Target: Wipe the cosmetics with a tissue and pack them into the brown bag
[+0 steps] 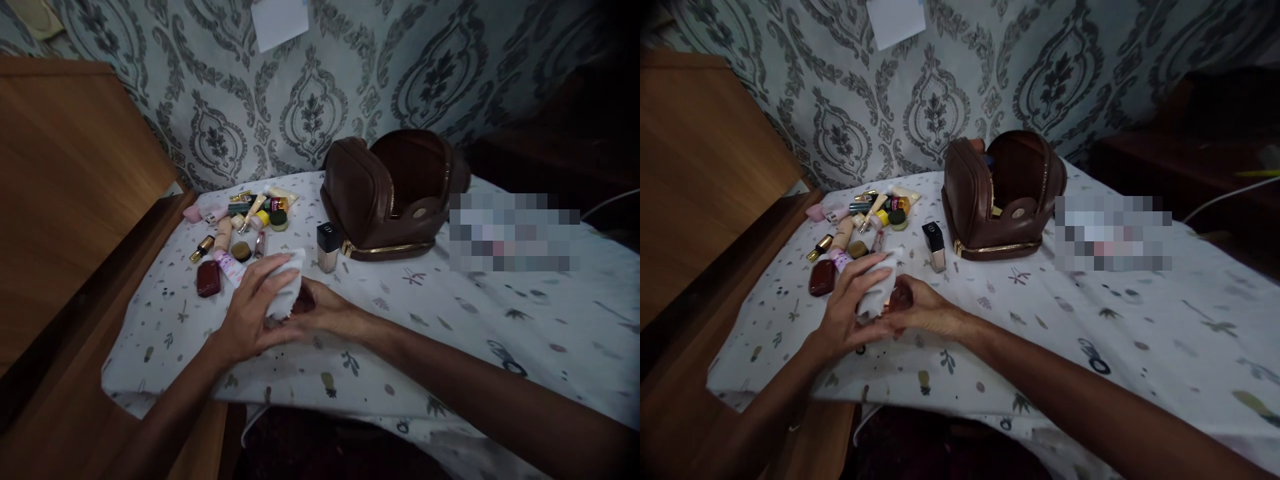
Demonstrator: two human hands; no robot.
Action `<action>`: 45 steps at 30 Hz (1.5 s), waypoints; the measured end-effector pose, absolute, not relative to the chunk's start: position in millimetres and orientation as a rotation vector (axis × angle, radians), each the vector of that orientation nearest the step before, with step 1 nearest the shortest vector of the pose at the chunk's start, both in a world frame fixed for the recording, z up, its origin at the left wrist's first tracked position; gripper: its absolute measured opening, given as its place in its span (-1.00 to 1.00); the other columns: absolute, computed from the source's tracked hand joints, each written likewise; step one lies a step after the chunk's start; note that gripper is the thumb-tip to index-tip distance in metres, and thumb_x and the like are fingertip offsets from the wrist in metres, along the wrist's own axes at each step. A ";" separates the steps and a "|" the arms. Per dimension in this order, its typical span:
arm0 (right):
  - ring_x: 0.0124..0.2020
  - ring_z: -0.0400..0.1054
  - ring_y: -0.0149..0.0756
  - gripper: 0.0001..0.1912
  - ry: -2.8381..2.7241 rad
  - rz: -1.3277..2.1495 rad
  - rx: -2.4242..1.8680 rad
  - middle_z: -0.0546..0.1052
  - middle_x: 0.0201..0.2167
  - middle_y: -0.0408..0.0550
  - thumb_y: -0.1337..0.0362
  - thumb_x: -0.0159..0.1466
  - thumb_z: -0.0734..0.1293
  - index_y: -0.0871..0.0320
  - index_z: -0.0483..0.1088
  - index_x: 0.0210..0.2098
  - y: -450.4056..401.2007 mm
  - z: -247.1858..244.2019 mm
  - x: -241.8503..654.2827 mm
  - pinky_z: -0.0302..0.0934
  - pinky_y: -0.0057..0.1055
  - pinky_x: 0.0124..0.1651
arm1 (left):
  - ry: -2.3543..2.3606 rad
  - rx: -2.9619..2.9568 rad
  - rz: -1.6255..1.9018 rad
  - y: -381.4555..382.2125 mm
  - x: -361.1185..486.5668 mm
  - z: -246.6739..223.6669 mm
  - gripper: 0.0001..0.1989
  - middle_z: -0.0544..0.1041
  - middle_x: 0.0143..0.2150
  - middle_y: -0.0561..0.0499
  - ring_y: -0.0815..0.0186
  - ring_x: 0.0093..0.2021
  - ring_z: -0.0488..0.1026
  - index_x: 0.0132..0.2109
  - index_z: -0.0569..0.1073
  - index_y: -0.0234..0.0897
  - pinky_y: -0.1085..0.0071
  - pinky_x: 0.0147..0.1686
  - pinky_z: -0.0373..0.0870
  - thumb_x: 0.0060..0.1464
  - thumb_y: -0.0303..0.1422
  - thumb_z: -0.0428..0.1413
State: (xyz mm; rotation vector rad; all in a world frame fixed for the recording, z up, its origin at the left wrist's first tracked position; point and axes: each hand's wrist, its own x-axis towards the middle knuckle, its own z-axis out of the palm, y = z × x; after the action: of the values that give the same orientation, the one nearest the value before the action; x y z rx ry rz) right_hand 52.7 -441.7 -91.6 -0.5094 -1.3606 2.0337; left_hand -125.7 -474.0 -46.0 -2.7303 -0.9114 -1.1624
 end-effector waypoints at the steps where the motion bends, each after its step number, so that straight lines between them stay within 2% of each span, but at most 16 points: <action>1: -0.30 0.43 -0.34 -0.38 -1.353 2.024 -0.503 0.49 -0.29 -0.13 0.21 -0.01 0.59 0.17 0.31 -0.05 -442.2 -89.6 52.7 0.38 -0.39 -0.28 | -0.900 -2.747 -1.137 -473.2 -127.5 -45.6 -0.24 0.29 0.25 -0.34 -0.05 0.28 0.27 0.30 0.22 -0.28 -0.02 0.23 0.28 0.13 0.11 0.09; 3: -0.19 0.41 -0.32 -0.40 -1.359 2.031 -0.479 0.48 -0.21 -0.11 0.22 -0.02 0.59 0.17 0.33 -0.05 -442.9 -85.0 52.9 0.36 -0.36 -0.13 | -0.872 -2.790 -1.043 -472.0 -130.4 -44.8 -0.10 0.25 0.28 -0.36 -0.10 0.31 0.23 0.35 0.15 -0.28 -0.06 0.24 0.26 0.03 0.18 0.13; 5: -0.18 0.40 -0.33 -0.43 -1.342 2.065 -0.436 0.48 -0.20 -0.13 0.22 -0.02 0.58 0.16 0.35 -0.08 -442.9 -81.7 53.2 0.34 -0.35 -0.09 | -0.878 -2.835 -0.925 -471.7 -132.1 -44.4 -0.04 0.20 0.31 -0.39 -0.13 0.34 0.17 0.39 0.05 -0.28 -0.08 0.24 0.26 0.03 0.14 0.16; 8: -0.22 0.38 -0.36 -0.44 -1.310 2.087 -0.463 0.46 -0.24 -0.14 0.19 -0.03 0.59 0.18 0.34 -0.12 -442.1 -82.0 53.5 0.31 -0.38 -0.14 | -0.936 -2.865 -0.829 -472.0 -132.7 -45.8 -0.10 0.11 0.36 -0.41 -0.10 0.40 0.08 0.42 -0.05 -0.30 -0.07 0.26 0.24 0.14 -0.03 0.19; 10: -0.22 0.37 -0.36 -0.37 -1.272 2.082 -0.499 0.45 -0.24 -0.13 0.16 -0.03 0.59 0.19 0.31 -0.06 -442.1 -84.2 53.6 0.29 -0.40 -0.16 | -0.977 -2.866 -0.845 -472.1 -133.0 -47.9 -0.16 0.08 0.37 -0.41 -0.06 0.41 0.06 0.42 -0.06 -0.30 -0.04 0.27 0.24 0.18 -0.15 0.19; 15: -0.40 0.33 -0.42 -0.02 -1.298 2.005 -0.550 0.41 -0.39 -0.24 0.09 0.04 0.56 0.14 0.00 0.28 -444.3 -87.8 54.4 0.22 -0.47 -0.38 | -1.113 -2.855 -1.000 -471.2 -136.5 -52.5 -0.32 0.13 0.36 -0.32 -0.03 0.36 0.15 0.39 0.05 -0.18 -0.02 0.26 0.26 0.24 -0.25 0.14; 19: -0.42 0.36 -0.40 0.09 -1.331 1.999 -0.542 0.43 -0.42 -0.24 0.07 0.09 0.53 0.10 -0.19 0.36 -445.0 -89.6 54.1 0.22 -0.50 -0.43 | -1.104 -2.829 -1.105 -470.5 -138.0 -54.1 -0.44 0.23 0.31 -0.27 0.00 0.31 0.24 0.32 0.22 -0.17 0.02 0.23 0.31 0.23 -0.23 0.15; 23: -0.37 0.42 -0.43 0.14 -1.267 2.075 -0.500 0.47 -0.34 -0.22 0.19 -0.02 0.61 0.03 -0.14 0.34 -443.5 -91.6 52.8 0.30 -0.51 -0.36 | -1.059 -2.746 -1.241 -470.5 -135.5 -55.5 -0.59 0.36 0.22 -0.20 0.08 0.21 0.36 0.21 0.36 -0.15 0.09 0.14 0.38 0.24 -0.36 0.13; 25: -0.39 0.43 -0.42 0.10 -1.280 2.090 -0.512 0.49 -0.33 -0.20 0.18 0.00 0.60 0.04 -0.11 0.32 -442.8 -90.9 52.5 0.29 -0.52 -0.40 | -1.044 -2.717 -1.291 -471.1 -133.9 -56.4 -0.63 0.41 0.17 -0.19 0.10 0.15 0.40 0.16 0.40 -0.16 0.12 0.10 0.41 0.21 -0.40 0.14; 28: -0.45 0.44 -0.40 0.05 -1.278 2.102 -0.536 0.51 -0.38 -0.20 0.07 0.02 0.58 0.07 -0.10 0.29 -442.9 -87.7 53.2 0.21 -0.53 -0.48 | -1.028 -2.655 -1.352 -472.6 -132.3 -57.3 -0.65 0.45 0.11 -0.19 0.12 0.10 0.44 0.12 0.43 -0.19 0.17 0.05 0.45 0.19 -0.44 0.15; 31: -0.42 0.49 -0.35 0.08 -1.207 2.151 -0.492 0.54 -0.40 -0.20 -0.02 0.02 0.57 0.05 -0.12 0.29 -444.3 -84.3 54.6 0.18 -0.53 -0.45 | -0.999 -2.577 -1.383 -474.1 -131.7 -57.3 -0.63 0.48 0.08 -0.18 0.13 0.07 0.47 0.14 0.42 -0.17 0.18 0.01 0.48 0.19 -0.45 0.14; 35: -0.41 0.51 -0.32 -0.08 -1.116 2.207 -0.432 0.55 -0.41 -0.18 -0.23 0.11 0.43 0.03 -0.01 0.25 -445.7 -83.8 55.0 0.17 -0.50 -0.42 | -0.926 -2.494 -1.343 -474.9 -130.1 -58.1 -0.58 0.49 0.10 -0.19 0.14 0.08 0.48 0.20 0.38 -0.14 0.18 -0.01 0.51 0.22 -0.49 0.10; 38: -0.41 0.49 -0.31 -0.29 -1.045 2.280 -0.430 0.55 -0.44 -0.14 -0.31 0.17 0.32 0.09 0.25 0.06 -445.7 -85.7 53.7 0.17 -0.47 -0.40 | -0.833 -2.479 -1.270 -475.3 -127.8 -61.1 -0.62 0.49 0.13 -0.24 0.11 0.15 0.46 0.20 0.40 -0.22 0.15 0.05 0.51 0.25 -0.46 0.10; 40: -0.39 0.47 -0.33 -0.37 -0.960 2.309 -0.461 0.54 -0.42 -0.11 -0.31 0.19 0.30 0.11 0.34 -0.08 -446.1 -85.9 52.7 0.20 -0.45 -0.38 | -0.787 -2.488 -1.203 -475.9 -126.9 -63.1 -0.65 0.49 0.14 -0.26 0.09 0.19 0.44 0.19 0.41 -0.27 0.13 0.09 0.51 0.27 -0.42 0.09; 42: -0.37 0.46 -0.31 -0.37 -0.896 2.322 -0.477 0.54 -0.38 -0.10 -0.32 0.18 0.30 0.10 0.36 -0.09 -446.7 -84.4 52.1 0.26 -0.41 -0.33 | -0.756 -2.496 -1.172 -476.7 -127.3 -64.0 -0.67 0.49 0.14 -0.30 0.07 0.22 0.43 0.17 0.43 -0.32 0.13 0.10 0.52 0.31 -0.34 0.05; 45: -0.29 0.46 -0.23 -0.24 -0.854 2.338 -0.415 0.55 -0.31 -0.05 -0.42 0.12 0.26 0.10 0.36 -0.03 -447.0 -80.2 52.4 0.33 -0.29 -0.23 | -0.707 -2.539 -1.155 -478.0 -130.2 -63.2 -0.64 0.49 0.13 -0.35 0.05 0.23 0.41 0.13 0.45 -0.42 0.11 0.09 0.53 0.34 -0.26 0.00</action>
State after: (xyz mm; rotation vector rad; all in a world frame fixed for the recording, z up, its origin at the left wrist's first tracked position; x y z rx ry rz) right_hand 52.4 -447.0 -80.2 -0.4155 -0.8542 2.3383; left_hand -130.2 -478.0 -63.2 -2.5392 -0.7073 -1.1550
